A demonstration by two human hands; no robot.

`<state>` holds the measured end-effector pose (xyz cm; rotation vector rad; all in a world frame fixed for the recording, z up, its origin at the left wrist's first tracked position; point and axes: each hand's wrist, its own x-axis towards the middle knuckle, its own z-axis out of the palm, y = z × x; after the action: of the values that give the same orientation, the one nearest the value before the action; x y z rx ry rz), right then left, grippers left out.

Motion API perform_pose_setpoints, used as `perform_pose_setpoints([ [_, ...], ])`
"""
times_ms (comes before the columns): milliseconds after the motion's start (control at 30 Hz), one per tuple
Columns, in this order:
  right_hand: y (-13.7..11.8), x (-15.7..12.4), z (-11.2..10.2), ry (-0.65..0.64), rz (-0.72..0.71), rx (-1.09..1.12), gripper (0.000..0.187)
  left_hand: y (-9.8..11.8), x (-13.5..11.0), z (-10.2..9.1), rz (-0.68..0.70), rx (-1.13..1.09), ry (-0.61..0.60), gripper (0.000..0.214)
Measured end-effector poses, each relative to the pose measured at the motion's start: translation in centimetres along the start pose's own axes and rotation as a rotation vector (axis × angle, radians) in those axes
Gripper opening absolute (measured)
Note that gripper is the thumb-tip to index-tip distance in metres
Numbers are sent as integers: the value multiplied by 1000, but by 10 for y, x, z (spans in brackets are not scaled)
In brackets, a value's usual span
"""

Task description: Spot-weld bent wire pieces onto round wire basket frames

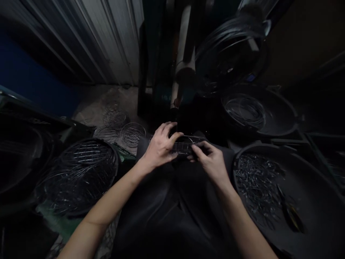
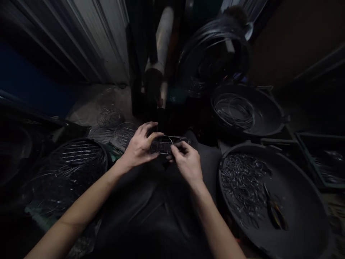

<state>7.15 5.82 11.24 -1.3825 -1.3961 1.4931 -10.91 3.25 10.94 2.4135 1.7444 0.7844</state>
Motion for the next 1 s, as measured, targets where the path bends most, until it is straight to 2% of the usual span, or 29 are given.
perform_pose_setpoints([
  [100, 2, 10, 11, 91, -81, -203, 25, -1, 0, 0, -6, 0, 12, 55],
  [200, 3, 11, 22, 225, -244, -378, 23, -6, 1, 0, -19, -10, 39, 58],
  [333, 5, 13, 38, 315, -427, -450, 24, -14, 3, 2, -24, -31, 85, 57],
  [433, 6, 20, 47, 346, -501, -464, 24, -19, 5, 2, -24, -48, 120, 55],
  [567, 5, 28, 52, 329, -502, -467, 24, -27, 8, 2, -24, -71, 142, 54],
  [800, -8, 42, 51, 262, -304, -390, 31, -44, 14, 4, -66, -113, 170, 57],
  [1000, -3, 56, 58, 299, -388, -386, 31, -57, 24, 7, -50, -106, 229, 52],
])
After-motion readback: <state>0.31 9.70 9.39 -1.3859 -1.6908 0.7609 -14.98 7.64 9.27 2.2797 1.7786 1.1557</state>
